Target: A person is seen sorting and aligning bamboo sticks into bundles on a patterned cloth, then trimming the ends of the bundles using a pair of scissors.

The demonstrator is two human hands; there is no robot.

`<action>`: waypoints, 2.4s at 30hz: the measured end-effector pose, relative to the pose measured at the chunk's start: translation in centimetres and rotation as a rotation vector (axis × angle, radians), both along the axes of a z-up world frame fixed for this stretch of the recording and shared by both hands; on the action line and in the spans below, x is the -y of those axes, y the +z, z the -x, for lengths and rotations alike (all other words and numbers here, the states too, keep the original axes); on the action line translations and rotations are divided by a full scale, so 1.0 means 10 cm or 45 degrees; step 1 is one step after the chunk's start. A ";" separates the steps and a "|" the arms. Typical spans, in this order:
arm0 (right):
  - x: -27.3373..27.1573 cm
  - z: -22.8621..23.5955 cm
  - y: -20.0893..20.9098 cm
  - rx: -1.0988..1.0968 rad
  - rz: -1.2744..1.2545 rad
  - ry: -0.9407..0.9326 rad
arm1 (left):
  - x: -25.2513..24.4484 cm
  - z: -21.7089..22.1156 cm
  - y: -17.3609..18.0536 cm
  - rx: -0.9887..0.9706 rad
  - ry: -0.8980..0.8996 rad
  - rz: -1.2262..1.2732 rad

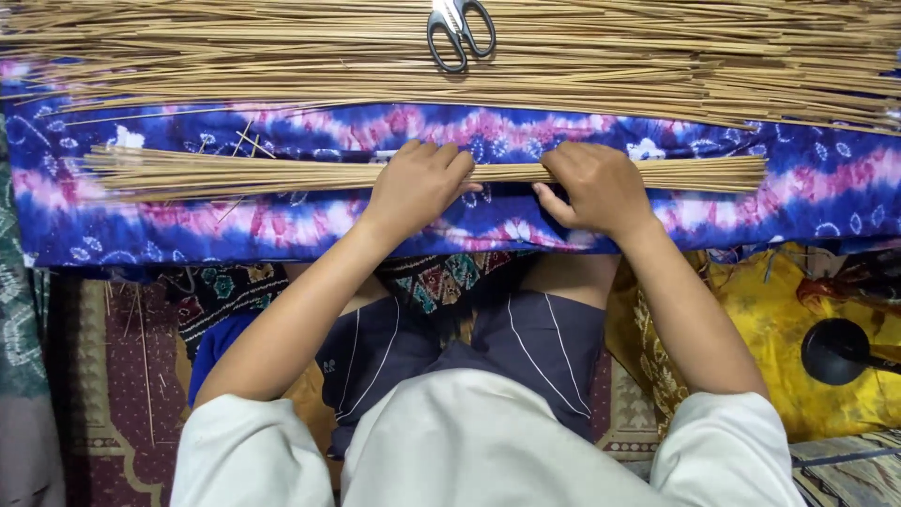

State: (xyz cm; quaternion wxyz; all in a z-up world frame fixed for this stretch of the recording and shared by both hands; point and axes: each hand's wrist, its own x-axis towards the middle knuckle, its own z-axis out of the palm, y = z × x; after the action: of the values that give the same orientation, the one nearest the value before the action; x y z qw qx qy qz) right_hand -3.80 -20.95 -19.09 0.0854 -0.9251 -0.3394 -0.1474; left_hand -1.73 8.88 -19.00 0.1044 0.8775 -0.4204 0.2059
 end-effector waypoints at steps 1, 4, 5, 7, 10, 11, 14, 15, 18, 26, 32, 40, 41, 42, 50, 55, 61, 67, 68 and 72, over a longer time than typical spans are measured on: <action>0.00 0.00 -0.05 0.037 -0.007 0.013 | 0.00 0.00 -0.06 0.057 0.021 0.004; -0.01 0.02 -0.12 0.225 -0.080 0.034 | 0.03 0.02 -0.15 0.013 0.057 0.066; 0.00 0.03 -0.15 0.225 -0.078 0.034 | 0.03 0.01 -0.15 0.013 0.057 0.068; 0.02 0.06 -0.22 0.292 -0.125 0.011 | 0.04 0.01 -0.15 0.012 0.026 0.052; -0.01 -0.02 -0.24 0.342 -0.182 0.032 | 0.03 0.00 -0.09 -0.007 0.005 0.086; -0.01 -0.02 -0.25 0.342 -0.182 0.032 | 0.03 0.00 -0.11 -0.006 0.004 0.085; -0.01 -0.01 -0.22 0.283 -0.203 0.013 | 0.03 0.00 -0.13 -0.021 -0.028 0.166; -0.02 0.00 -0.20 0.267 -0.226 0.023 | 0.02 0.01 -0.12 -0.015 -0.032 0.199; -0.03 0.01 -0.17 0.250 -0.254 0.034 | 0.02 0.02 -0.08 -0.017 -0.043 0.250; 0.00 0.02 -0.14 0.297 -0.283 0.011 | 0.02 0.03 -0.08 -0.015 -0.027 0.303; 0.00 0.01 -0.16 0.330 -0.321 -0.012 | 0.01 0.04 -0.08 -0.015 -0.004 0.341; 0.16 -0.09 -0.30 0.237 -0.472 -0.170 | 0.02 -0.13 0.01 -0.020 0.131 0.375; 0.14 -0.14 -0.22 0.238 -0.473 -0.166 | 0.03 -0.18 0.04 -0.018 0.134 0.375; 0.11 -0.19 -0.14 0.207 -0.491 -0.185 | 0.04 -0.23 0.07 -0.009 0.159 0.367; -0.24 -0.41 0.28 0.087 -0.310 -0.356 | 0.22 -0.45 0.17 0.049 0.318 0.283; -0.26 -0.49 0.24 0.076 -0.218 -0.357 | 0.21 -0.51 0.16 0.068 0.316 0.230; -0.29 -0.48 0.26 0.094 -0.222 -0.344 | 0.20 -0.52 0.17 0.052 0.324 0.234; -0.25 -0.42 0.26 0.241 -0.284 -0.363 | 0.18 -0.37 0.33 0.086 0.289 0.358; -0.28 -0.36 0.28 0.244 -0.284 -0.363 | 0.18 -0.32 0.38 0.089 0.288 0.358; -0.35 -0.11 0.25 0.319 -0.678 -0.339 | 0.14 -0.13 0.55 0.213 0.233 0.505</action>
State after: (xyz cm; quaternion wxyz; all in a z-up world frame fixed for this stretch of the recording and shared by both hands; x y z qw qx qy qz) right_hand -2.68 -17.49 -16.57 0.2618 -0.8812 -0.1729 -0.3535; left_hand -0.42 7.47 -13.55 0.2207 0.8541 -0.2976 0.3650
